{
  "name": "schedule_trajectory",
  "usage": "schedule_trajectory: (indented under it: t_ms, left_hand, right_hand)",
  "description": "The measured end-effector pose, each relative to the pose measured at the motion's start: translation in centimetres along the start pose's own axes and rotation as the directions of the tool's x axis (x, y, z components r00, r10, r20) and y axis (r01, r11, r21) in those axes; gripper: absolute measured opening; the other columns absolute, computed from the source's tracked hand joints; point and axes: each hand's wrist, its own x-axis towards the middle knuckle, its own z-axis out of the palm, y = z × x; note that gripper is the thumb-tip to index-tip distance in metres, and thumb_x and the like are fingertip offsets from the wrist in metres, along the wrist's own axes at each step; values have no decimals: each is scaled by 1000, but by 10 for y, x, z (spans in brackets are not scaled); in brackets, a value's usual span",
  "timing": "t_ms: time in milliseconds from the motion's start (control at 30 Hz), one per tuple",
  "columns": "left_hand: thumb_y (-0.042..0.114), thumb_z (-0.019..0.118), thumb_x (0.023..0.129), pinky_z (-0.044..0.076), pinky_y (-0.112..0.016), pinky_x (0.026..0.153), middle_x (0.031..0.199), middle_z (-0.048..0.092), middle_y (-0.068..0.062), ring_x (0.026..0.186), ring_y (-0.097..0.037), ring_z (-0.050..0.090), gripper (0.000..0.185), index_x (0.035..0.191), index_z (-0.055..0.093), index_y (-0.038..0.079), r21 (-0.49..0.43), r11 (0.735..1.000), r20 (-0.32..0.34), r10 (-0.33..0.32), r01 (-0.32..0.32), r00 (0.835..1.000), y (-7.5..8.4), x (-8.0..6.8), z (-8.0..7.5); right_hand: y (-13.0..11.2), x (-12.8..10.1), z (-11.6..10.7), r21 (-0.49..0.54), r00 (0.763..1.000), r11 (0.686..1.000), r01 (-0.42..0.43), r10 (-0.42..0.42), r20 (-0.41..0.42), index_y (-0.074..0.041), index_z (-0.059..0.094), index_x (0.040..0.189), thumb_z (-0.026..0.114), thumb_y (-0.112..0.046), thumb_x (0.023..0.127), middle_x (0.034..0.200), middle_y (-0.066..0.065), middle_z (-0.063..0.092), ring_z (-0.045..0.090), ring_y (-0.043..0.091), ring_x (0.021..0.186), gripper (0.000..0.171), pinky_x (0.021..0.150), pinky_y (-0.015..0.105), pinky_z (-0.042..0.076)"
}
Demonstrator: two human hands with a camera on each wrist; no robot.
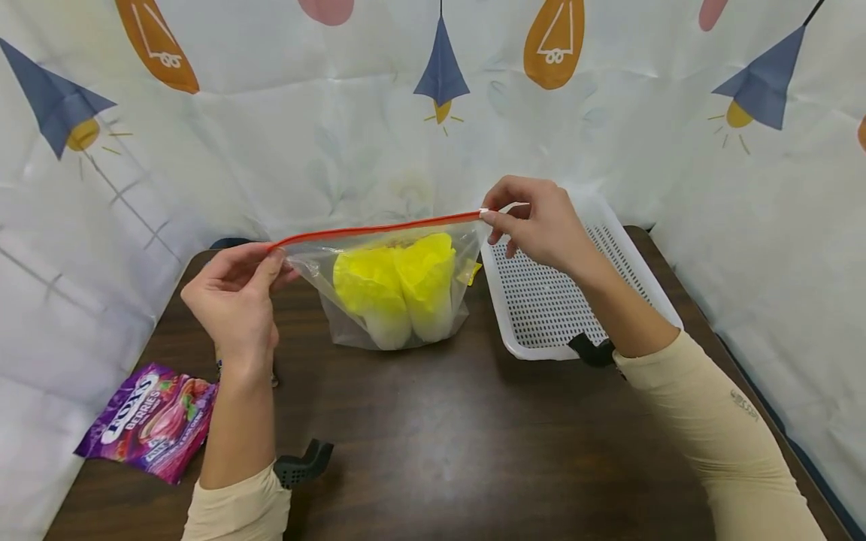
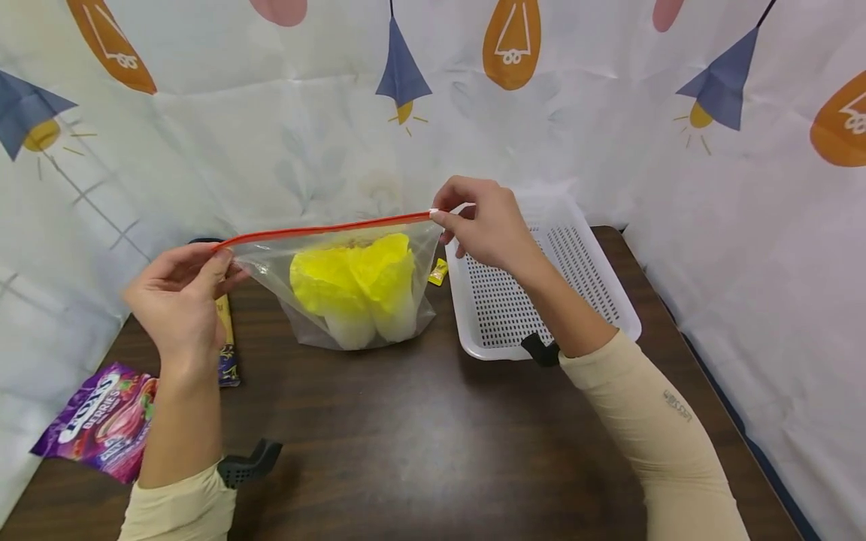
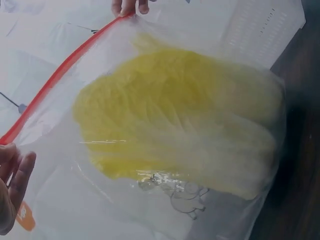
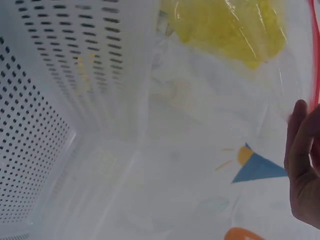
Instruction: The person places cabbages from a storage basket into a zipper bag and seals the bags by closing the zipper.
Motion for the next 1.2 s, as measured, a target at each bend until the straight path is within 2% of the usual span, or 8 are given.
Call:
schedule_trajectory:
  t_ms: [200,400,500,667,833,933,1033,1200]
  left_hand:
    - [-4,87,76,60,-33,54,84,71,-19,54,-25,68,30,98,72,-19,77,986,13,-150,149,989,11,21,0]
    - [-9,84,78,63,-36,62,87,68,-17,59,-26,72,23,97,72,-14,58,961,25,-273,271,962,11,46,2]
    - [-11,82,79,63,-38,69,87,67,-20,63,-28,73,23,98,70,-16,0,969,41,-247,247,968,5,57,4]
    - [-15,79,80,62,-39,75,83,69,-21,69,-30,74,24,98,66,-23,-23,993,88,-115,118,989,-11,65,-2]
    - [-17,78,80,64,-29,73,82,73,-15,71,-25,73,17,91,67,-23,100,993,215,-79,58,973,-21,51,-25]
    - [-16,80,79,61,-23,76,84,75,-12,81,-22,71,14,86,69,-20,218,976,309,-96,28,946,-15,37,-40]
    - [-14,81,79,60,-18,77,90,75,-10,87,-18,69,14,85,69,-18,381,925,413,-159,-11,897,-1,22,-55]
    - [-11,82,79,60,-17,73,96,74,-4,89,-7,69,17,81,71,2,624,756,580,-277,-199,766,19,-4,-77]
  right_hand:
    - [-10,23,2,210,995,973,-101,95,41,0,69,106,71,-8,98,105,22,68,77,32,85,12,69,39,65]
    - [-16,51,10,202,988,967,-155,146,56,3,69,104,71,-6,97,99,21,70,77,24,81,12,78,35,64]
    - [-15,64,15,181,992,975,-128,125,28,2,68,103,70,-5,97,98,15,70,76,20,84,9,88,33,62]
    - [-8,73,23,57,1000,998,-5,5,-2,-4,70,101,70,-4,97,105,12,71,75,21,98,4,96,33,58]
    - [3,64,28,-90,995,996,7,2,103,-9,72,99,71,-7,97,109,11,73,75,23,104,3,95,35,58]
    - [4,50,25,-149,982,989,-12,39,183,-7,74,99,73,-8,95,106,11,74,75,23,102,4,91,35,57]
    - [2,33,23,-198,962,980,-3,57,269,-6,75,99,74,-9,95,100,9,76,75,22,95,5,85,36,54]
    - [7,4,28,-331,913,938,104,42,405,-8,74,94,72,-7,95,89,0,76,71,18,86,2,82,37,54]
